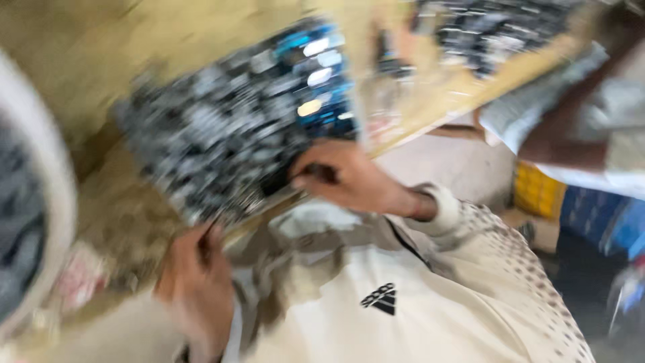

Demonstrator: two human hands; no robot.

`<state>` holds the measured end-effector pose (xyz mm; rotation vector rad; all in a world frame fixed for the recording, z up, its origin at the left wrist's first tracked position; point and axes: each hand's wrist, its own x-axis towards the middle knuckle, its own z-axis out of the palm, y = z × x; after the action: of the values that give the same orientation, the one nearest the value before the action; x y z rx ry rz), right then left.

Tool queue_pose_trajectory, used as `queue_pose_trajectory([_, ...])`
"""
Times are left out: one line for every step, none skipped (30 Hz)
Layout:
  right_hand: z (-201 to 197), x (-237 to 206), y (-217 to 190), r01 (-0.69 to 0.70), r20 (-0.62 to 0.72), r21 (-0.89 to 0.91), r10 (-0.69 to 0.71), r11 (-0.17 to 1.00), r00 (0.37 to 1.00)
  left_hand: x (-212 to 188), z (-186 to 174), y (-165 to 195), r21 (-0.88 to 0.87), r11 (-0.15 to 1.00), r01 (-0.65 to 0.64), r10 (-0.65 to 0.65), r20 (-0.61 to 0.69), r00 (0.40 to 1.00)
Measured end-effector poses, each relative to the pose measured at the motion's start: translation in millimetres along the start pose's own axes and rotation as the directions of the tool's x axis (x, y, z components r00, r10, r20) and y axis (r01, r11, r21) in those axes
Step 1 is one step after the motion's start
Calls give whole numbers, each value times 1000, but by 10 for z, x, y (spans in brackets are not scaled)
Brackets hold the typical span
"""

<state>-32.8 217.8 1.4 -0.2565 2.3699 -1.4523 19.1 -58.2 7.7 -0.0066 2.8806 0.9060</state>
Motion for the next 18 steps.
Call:
queue_pose_trajectory([6,-16,-8,-13,-1,34,13,999,1000,-29,4,-27,8,1000,-12,12,-7,1000])
queue_pose_trajectory([12,-38,-15,-24,3,73,24,997,1000,-39,27,-75,1,1000,-24,24,-22,999])
queue_pose_trajectory([14,-63,-19,-28,-5,100,29,995,1000,-47,59,-136,0,1000,-27,27,-40,999])
queue_pose_trajectory([21,-84,-22,-28,-2,134,29,991,1000,-53,103,-212,-103,995,-15,12,-34,999])
queue_pose_trajectory([25,-104,-28,-24,14,175,21,984,1000,-66,151,-304,-196,981,12,-17,-28,999])
queue_pose_trajectory([30,-118,-34,-23,8,168,22,985,1000,-95,198,-402,-281,958,48,-57,-22,998])
queue_pose_trajectory([34,-127,-43,-21,9,163,20,986,1000,-138,236,-510,-237,971,-10,3,-31,1000])
queue_pose_trajectory([41,-133,-53,-21,15,160,19,987,1000,-190,273,-630,-193,979,-63,57,-37,998])
queue_pose_trajectory([47,-135,-66,-27,18,148,24,989,1000,-261,317,-747,-150,982,-111,106,-42,993])
queue_pose_trajectory([54,-138,-80,-34,25,136,31,990,999,-346,356,-868,-157,984,-88,91,7,996])
queue_pose_trajectory([60,-140,-92,-41,33,124,37,991,999,-416,379,-1003,-164,984,-64,74,56,996])
queue_pose_trajectory([66,-145,-101,-42,41,116,37,992,998,-477,392,-1145,-170,985,-40,59,105,993])
queue_pose_trajectory([69,-152,-107,-44,50,107,38,993,998,-494,382,-1318,-157,986,-62,92,189,978])
queue_pose_trajectory([71,-161,-110,-47,58,98,42,994,997,-491,377,-1503,-149,985,-86,124,273,954])
queue_pose_trajectory([71,-174,-110,-62,70,101,55,993,996,-541,441,-1627,-143,983,-111,156,355,922])
queue_pose_trajectory([67,-188,-108,-76,82,104,67,992,994,-624,551,-1699,-151,941,-303,331,219,918])
queue_pose_trajectory([62,-203,-105,-88,93,105,79,991,993,-664,589,-1793,-153,923,-352,378,202,904])
queue_pose_trajectory([52,-217,-101,-91,98,114,80,989,992,-714,636,-1849,-167,920,-356,387,221,895])
